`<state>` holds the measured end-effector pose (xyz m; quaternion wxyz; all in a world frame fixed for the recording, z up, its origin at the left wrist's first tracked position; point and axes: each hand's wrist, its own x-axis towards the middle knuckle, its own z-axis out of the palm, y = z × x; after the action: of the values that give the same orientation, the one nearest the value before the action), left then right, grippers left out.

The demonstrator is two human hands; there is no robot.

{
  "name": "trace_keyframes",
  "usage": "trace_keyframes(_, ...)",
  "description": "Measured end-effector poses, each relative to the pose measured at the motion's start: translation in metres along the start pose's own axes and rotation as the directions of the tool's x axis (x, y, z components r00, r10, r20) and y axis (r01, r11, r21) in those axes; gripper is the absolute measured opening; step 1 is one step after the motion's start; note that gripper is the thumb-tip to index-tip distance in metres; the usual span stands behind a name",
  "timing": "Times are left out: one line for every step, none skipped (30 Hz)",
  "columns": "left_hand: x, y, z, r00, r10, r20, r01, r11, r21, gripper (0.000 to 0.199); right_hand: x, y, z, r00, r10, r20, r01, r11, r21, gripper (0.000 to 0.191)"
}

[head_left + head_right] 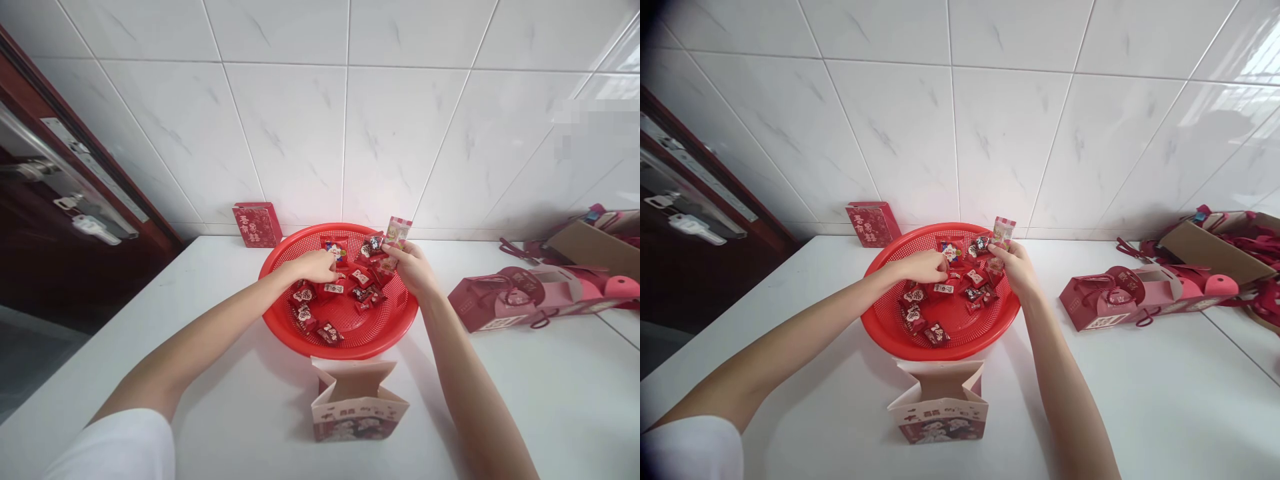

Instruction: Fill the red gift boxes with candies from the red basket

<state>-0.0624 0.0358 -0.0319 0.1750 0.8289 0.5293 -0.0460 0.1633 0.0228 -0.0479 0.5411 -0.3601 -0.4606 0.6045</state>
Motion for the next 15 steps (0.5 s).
trace_keyframes(-0.001,0.001,0.0,1.0,-0.004,0.01,0.004,1.0,0.025,0.015,0.0,0.0,0.0,1.0,0.003,-0.003,-0.003,1.0,-0.002,0.035)
trace_keyframes(-0.002,0.001,-0.001,1.0,-0.007,0.013,0.007,0.999,0.048,0.014,0.0,0.001,0.0,1.0,0.004,-0.005,-0.004,1.0,-0.004,0.035)
trace_keyframes(-0.002,0.002,-0.001,1.0,-0.009,0.009,0.008,0.998,0.069,0.016,0.0,0.001,0.0,1.0,0.003,-0.008,-0.003,1.0,-0.004,0.035)
trace_keyframes(-0.002,0.003,0.0,1.0,-0.007,0.003,0.007,0.996,0.089,0.02,0.0,0.001,0.0,1.0,0.001,-0.011,-0.001,1.0,-0.004,0.035)
trace_keyframes(-0.002,0.003,0.0,1.0,-0.002,-0.006,0.002,0.994,0.107,0.025,0.0,0.001,0.0,1.0,0.0,-0.013,-0.001,1.0,-0.003,0.035)
trace_keyframes(-0.002,0.004,0.001,1.0,0.007,-0.013,-0.006,0.992,0.125,0.029,0.0,0.001,0.0,1.0,0.0,-0.012,0.0,1.0,-0.001,0.034)
trace_keyframes(-0.001,0.005,0.003,1.0,0.02,-0.016,-0.017,0.99,0.142,0.033,0.0,0.001,0.0,1.0,0.001,-0.01,-0.001,1.0,0.002,0.035)
trace_keyframes(0.0,0.006,0.005,0.999,0.034,-0.014,-0.032,0.987,0.158,0.036,0.0,0.001,0.0,1.0,0.003,-0.009,-0.003,1.0,0.003,0.035)
trace_keyframes(0.001,0.007,0.007,0.999,0.051,-0.006,-0.049,0.984,0.172,0.038,0.0,0.001,0.0,1.0,0.004,-0.009,-0.004,1.0,0.003,0.035)
trace_keyframes(0.002,0.008,0.01,0.998,0.066,0.006,-0.067,0.98,0.186,0.039,0.0,0.001,0.0,1.0,0.005,-0.008,-0.005,1.0,0.002,0.035)
trace_keyframes(0.002,0.01,0.012,0.997,0.079,0.022,-0.082,0.977,0.199,0.039,0.0,0.001,0.0,1.0,0.004,-0.008,-0.004,1.0,0.0,0.035)
trace_keyframes(0.003,0.011,0.015,0.995,0.089,0.037,-0.095,0.973,0.211,0.039,0.0,0.001,0.0,1.0,0.002,-0.009,-0.002,1.0,-0.003,0.035)
trace_keyframes(0.003,0.012,0.017,0.994,0.095,0.051,-0.104,0.969,0.223,0.039,0.0,0.001,0.0,1.0,0.0,-0.01,0.0,1.0,-0.005,0.035)
trace_keyframes(0.003,0.013,0.018,0.993,0.097,0.06,-0.108,0.966,0.234,0.04,0.0,0.001,0.0,1.0,-0.003,-0.009,0.003,1.0,-0.005,0.036)
trace_keyframes(0.004,0.014,0.019,0.993,0.096,0.065,-0.109,0.964,0.244,0.04,0.0,0.0,0.001,1.0,-0.004,-0.007,0.004,1.0,-0.004,0.036)
